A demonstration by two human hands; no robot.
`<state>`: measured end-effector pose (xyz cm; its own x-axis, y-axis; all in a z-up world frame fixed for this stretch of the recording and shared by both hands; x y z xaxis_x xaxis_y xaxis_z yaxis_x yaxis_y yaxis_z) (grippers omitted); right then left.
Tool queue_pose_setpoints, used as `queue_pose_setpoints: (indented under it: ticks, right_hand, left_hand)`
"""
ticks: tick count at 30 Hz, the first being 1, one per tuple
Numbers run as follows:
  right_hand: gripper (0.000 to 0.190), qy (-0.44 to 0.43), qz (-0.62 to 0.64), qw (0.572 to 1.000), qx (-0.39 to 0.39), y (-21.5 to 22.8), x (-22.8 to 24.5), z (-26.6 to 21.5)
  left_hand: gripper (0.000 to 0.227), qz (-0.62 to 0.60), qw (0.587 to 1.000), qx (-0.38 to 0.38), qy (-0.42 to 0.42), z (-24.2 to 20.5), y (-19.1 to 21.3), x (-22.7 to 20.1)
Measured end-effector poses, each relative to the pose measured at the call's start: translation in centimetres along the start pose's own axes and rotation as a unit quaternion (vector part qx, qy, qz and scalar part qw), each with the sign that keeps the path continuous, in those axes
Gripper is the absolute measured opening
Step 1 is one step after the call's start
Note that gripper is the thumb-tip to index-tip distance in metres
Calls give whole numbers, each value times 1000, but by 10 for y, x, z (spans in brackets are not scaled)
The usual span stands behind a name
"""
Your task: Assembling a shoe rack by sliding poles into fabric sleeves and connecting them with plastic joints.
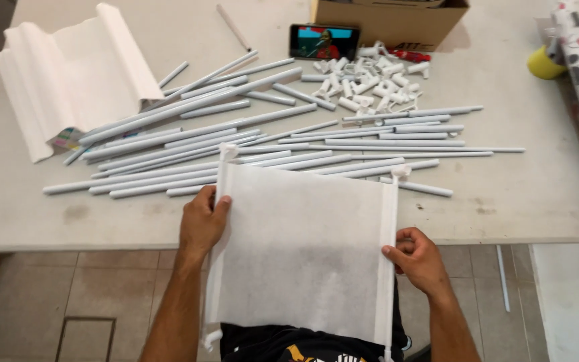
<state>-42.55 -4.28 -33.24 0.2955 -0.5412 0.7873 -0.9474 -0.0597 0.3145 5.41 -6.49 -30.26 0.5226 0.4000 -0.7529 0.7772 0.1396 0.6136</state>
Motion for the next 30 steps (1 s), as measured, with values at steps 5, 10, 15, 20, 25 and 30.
queue_pose_setpoints:
  ticks: [5,10,15,20,25,30]
  right_hand:
    - [30,-83,-98,991,-26,-4,36,-22]
    - [49,-4,-184,980,-69,18,46,-6]
    - [29,142,-210,956,-147,22,97,16]
    - [15,291,-260,911,-131,-9,169,52]
    - [14,374,-349,851,-121,-31,210,111]
    - [19,438,-438,772,-146,-53,222,173]
  left_hand:
    - [35,40,998,35,20,-9,-3,-18]
    - [41,35,999,0,-27,-6,-2,-17]
    - [35,14,997,-43,-67,0,-7,1]
    - [29,-24,995,-57,-80,3,-8,10]
    - [24,-59,991,-76,-96,2,-7,14]
    - [23,-79,986,-94,-111,-3,-1,9]
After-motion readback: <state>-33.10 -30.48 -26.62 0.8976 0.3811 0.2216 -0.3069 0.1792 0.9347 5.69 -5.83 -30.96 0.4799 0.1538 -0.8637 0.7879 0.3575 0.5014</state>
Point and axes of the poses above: each hand's wrist, its own z-axis towards the middle knuckle, its own y-axis out of the back of the hand, x = y × z, the point moved 8 cm from there along z, towards the middle knuckle, and after that the axes turned 3 degrees about -y, right-handed, at the moved point
